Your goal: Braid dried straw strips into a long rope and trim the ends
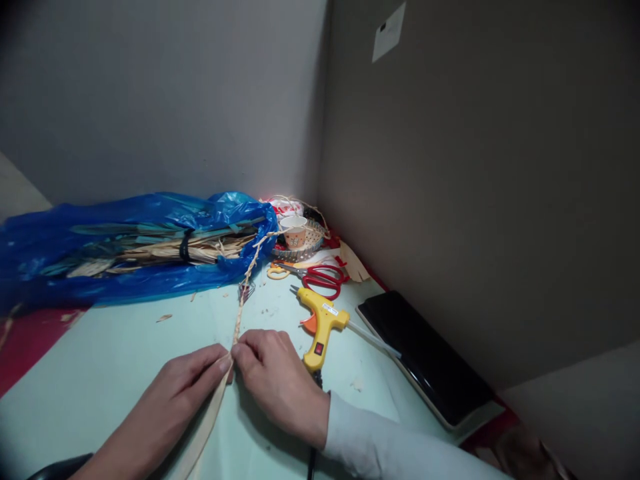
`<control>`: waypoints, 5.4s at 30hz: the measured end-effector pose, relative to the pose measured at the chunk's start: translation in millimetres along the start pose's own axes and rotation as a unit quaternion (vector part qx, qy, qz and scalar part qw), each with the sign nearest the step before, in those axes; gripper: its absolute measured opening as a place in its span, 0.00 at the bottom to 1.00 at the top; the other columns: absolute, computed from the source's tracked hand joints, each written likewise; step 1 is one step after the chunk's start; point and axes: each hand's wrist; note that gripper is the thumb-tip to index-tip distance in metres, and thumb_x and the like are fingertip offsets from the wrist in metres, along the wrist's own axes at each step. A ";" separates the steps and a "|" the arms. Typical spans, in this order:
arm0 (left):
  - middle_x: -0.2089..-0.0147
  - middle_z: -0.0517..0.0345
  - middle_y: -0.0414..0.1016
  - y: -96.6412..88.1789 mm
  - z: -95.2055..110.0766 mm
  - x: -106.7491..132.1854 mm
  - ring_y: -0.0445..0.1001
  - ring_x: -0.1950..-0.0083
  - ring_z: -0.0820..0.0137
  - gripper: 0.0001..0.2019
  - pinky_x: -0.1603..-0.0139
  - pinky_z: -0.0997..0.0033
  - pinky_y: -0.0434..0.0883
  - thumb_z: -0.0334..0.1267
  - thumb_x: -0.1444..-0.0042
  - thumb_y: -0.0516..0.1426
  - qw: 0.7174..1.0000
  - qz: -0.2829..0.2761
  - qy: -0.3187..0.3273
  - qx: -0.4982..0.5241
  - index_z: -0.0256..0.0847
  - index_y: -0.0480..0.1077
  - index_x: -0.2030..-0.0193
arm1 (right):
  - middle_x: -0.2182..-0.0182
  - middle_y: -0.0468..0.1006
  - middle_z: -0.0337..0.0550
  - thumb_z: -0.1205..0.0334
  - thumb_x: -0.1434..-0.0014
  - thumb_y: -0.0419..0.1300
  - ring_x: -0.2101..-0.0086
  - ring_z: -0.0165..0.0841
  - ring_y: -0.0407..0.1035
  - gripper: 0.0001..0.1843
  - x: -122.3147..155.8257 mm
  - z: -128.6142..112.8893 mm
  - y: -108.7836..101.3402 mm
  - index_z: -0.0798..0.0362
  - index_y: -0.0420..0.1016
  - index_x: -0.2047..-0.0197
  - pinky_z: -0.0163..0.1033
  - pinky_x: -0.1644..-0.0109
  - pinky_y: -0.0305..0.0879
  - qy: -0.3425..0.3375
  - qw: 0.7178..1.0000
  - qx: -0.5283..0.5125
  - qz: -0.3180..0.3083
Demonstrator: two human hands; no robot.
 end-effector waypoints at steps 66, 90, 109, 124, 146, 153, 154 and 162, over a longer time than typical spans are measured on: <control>0.89 0.69 0.56 6.8 1.7 -1.1 0.49 0.84 0.78 0.13 0.80 0.76 0.46 0.44 0.49 0.58 0.964 0.045 -0.127 0.231 0.36 0.75 0.74 | 0.64 0.77 0.48 0.70 0.47 0.53 0.71 0.37 0.69 0.13 26.8 -21.9 0.8 0.58 0.69 0.57 0.41 0.74 0.45 -0.168 0.897 0.378 -0.154; 0.82 0.64 0.68 4.7 6.1 0.9 0.52 0.82 0.80 0.07 0.79 0.77 0.48 0.39 0.55 0.62 0.939 0.054 -0.142 0.307 0.36 0.74 0.77 | 0.75 0.73 0.36 0.65 0.42 0.56 0.75 0.26 0.62 0.06 12.0 -7.4 -16.0 0.54 0.73 0.68 0.32 0.71 0.50 -0.042 0.990 0.133 0.008; 0.85 0.63 0.69 5.2 0.9 1.0 0.64 0.78 0.72 0.10 0.70 0.72 0.60 0.39 0.48 0.56 0.969 0.034 -0.093 0.226 0.38 0.77 0.69 | 0.66 0.72 0.44 0.67 0.34 0.50 0.65 0.32 0.65 0.10 24.9 -7.8 2.4 0.57 0.71 0.63 0.37 0.62 0.61 -0.133 0.978 0.155 0.034; 0.86 0.69 0.58 2.2 -0.1 1.4 0.48 0.82 0.79 0.14 0.80 0.75 0.43 0.46 0.52 0.60 0.956 0.049 -0.110 0.266 0.35 0.74 0.72 | 0.71 0.75 0.40 0.70 0.40 0.57 0.66 0.30 0.67 0.08 13.2 -12.4 -12.4 0.55 0.77 0.68 0.36 0.59 0.60 -0.078 0.994 0.061 0.054; 0.82 0.64 0.70 -2.8 6.9 5.2 0.68 0.75 0.69 0.12 0.68 0.70 0.62 0.43 0.43 0.53 0.997 0.046 -0.049 0.046 0.40 0.73 0.69 | 0.78 0.74 0.38 0.65 0.38 0.53 0.75 0.25 0.65 0.14 -3.4 3.6 -2.7 0.57 0.73 0.74 0.29 0.71 0.56 -0.047 0.995 -0.081 -0.033; 0.76 0.63 0.74 -8.1 6.7 14.3 0.71 0.71 0.68 0.17 0.66 0.69 0.63 0.45 0.40 0.50 0.996 0.061 -0.017 -0.064 0.43 0.70 0.76 | 0.75 0.78 0.41 0.63 0.44 0.58 0.74 0.28 0.67 0.09 -4.6 2.6 -2.0 0.58 0.78 0.70 0.31 0.70 0.59 -0.005 0.996 -0.092 0.004; 0.73 0.62 0.76 -9.3 6.7 14.9 0.72 0.70 0.68 0.15 0.65 0.69 0.64 0.44 0.40 0.51 0.994 0.073 -0.005 -0.076 0.43 0.71 0.74 | 0.76 0.77 0.40 0.63 0.44 0.58 0.74 0.28 0.66 0.09 -3.7 1.8 -2.4 0.58 0.77 0.70 0.31 0.71 0.58 0.001 0.997 -0.082 0.006; 0.74 0.62 0.73 5.3 7.8 26.7 0.72 0.74 0.73 0.09 0.71 0.74 0.67 0.34 0.41 0.54 0.947 0.215 0.175 -0.165 0.42 0.73 0.71 | 0.80 0.75 0.38 0.67 0.42 0.54 0.77 0.26 0.68 0.07 0.8 1.9 3.9 0.55 0.70 0.70 0.29 0.73 0.60 0.021 0.982 -0.186 -0.020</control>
Point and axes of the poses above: each hand's wrist, its own x-axis away from the middle knuckle, its own y-axis out of the palm, z = x × y
